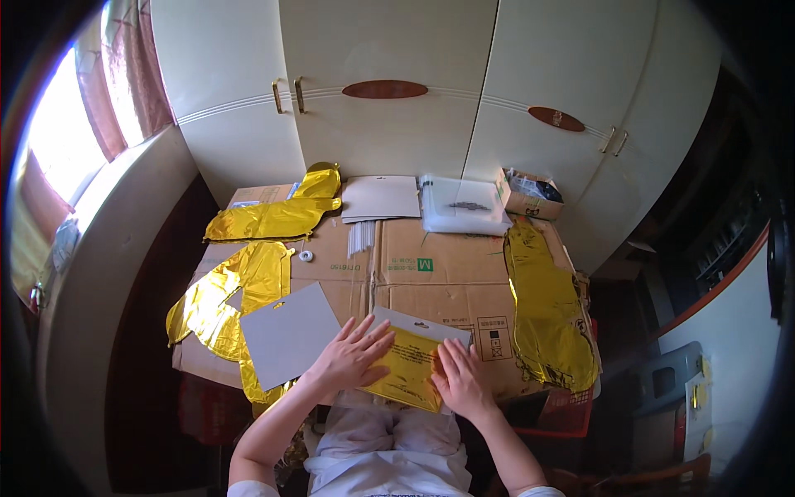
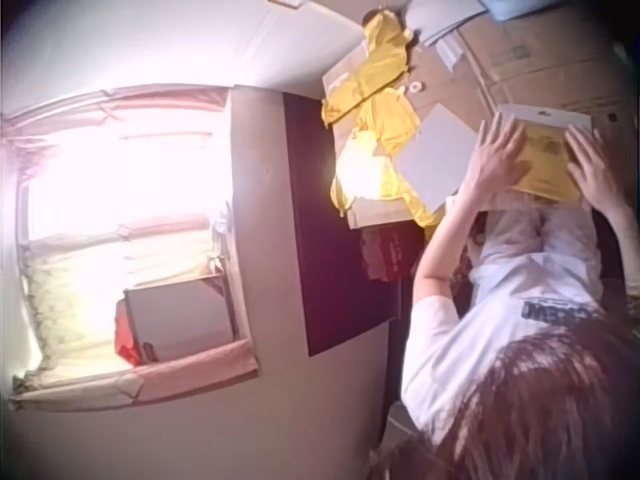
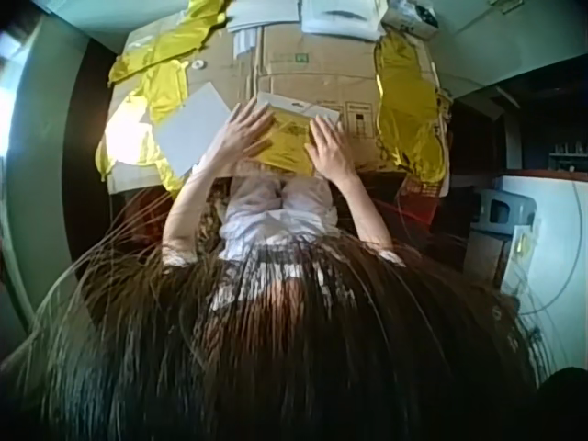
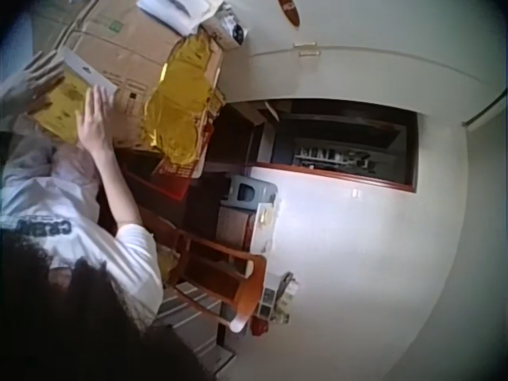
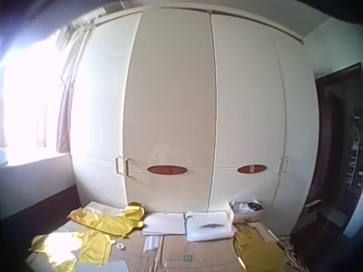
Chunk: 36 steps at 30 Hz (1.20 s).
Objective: Manually wrapping items in gold foil and placing them onto cardboard backing for assembly.
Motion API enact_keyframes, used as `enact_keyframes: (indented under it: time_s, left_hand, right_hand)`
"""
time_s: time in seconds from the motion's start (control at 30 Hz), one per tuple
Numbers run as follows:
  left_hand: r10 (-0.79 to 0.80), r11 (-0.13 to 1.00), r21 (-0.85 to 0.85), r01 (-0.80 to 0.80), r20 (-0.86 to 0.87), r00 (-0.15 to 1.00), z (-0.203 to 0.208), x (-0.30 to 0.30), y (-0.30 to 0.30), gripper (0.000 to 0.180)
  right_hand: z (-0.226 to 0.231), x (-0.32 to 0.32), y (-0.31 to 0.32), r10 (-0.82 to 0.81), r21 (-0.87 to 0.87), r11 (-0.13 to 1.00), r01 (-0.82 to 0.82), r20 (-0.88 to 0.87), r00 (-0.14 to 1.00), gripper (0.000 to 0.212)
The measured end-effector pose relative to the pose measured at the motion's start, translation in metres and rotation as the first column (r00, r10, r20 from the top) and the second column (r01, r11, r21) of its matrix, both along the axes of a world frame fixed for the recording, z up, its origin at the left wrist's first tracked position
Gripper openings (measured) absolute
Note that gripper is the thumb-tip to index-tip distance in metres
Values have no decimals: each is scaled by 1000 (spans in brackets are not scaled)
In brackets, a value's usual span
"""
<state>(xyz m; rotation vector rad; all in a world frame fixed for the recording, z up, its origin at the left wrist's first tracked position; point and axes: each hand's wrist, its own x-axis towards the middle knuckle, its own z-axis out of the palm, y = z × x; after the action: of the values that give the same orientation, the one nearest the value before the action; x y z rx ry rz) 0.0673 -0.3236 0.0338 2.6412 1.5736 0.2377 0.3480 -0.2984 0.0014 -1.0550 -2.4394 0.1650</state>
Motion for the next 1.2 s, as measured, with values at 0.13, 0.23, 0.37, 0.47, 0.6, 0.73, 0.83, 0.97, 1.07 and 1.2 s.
enact_keyframes:
  time_s: [0.13, 0.23, 0.37, 0.47, 0.6, 0.73, 0.83, 0.97, 1.07, 1.2]
  left_hand:
    - [-71, 997, 34, 75, -89, 994, -20, 15, 10, 79]
    - [-42, 998, 43, 44, -62, 997, -30, 24, 14, 81]
    - [31, 997, 72, -30, -11, 999, -39, 36, 21, 83]
    - [51, 997, 64, -49, -34, 998, -34, 43, 27, 83]
    - [50, 996, 68, -49, -7, 999, -34, 40, 26, 80]
    - [85, 996, 25, -87, 93, 992, -25, 31, 21, 76]
    - [137, 988, 63, -142, 75, 988, -12, 11, 23, 69]
    - [298, 948, 73, -309, 125, 946, -11, -42, 36, 57]
    - [417, 882, 153, -446, 187, 890, -17, -82, 54, 38]
    - [557, 799, 162, -579, 162, 815, -30, -143, 90, 23]
  right_hand:
    - [-16, 14, 22, -50, 7, 999, 49, 196, 979, 64]
    - [-20, 24, 36, -34, -26, 999, 42, 240, 970, 63]
    - [-20, 33, 64, 8, -68, 998, 10, 262, 965, 63]
    - [-22, 37, 76, 23, -69, 998, -4, 274, 961, 64]
    - [-17, 42, 68, 144, -123, 984, -126, 154, 978, 74]
    - [8, 47, 39, 301, -168, 946, -276, 151, 942, 77]
    - [4, 50, 31, 315, -98, 948, -302, 162, 935, 63]
    - [-1, 49, 28, 299, -43, 954, -296, 143, 943, 55]
    - [-2, 48, 25, 270, -7, 962, -272, 129, 954, 51]
    - [-5, 45, 23, 248, 68, 963, -262, 169, 954, 49]
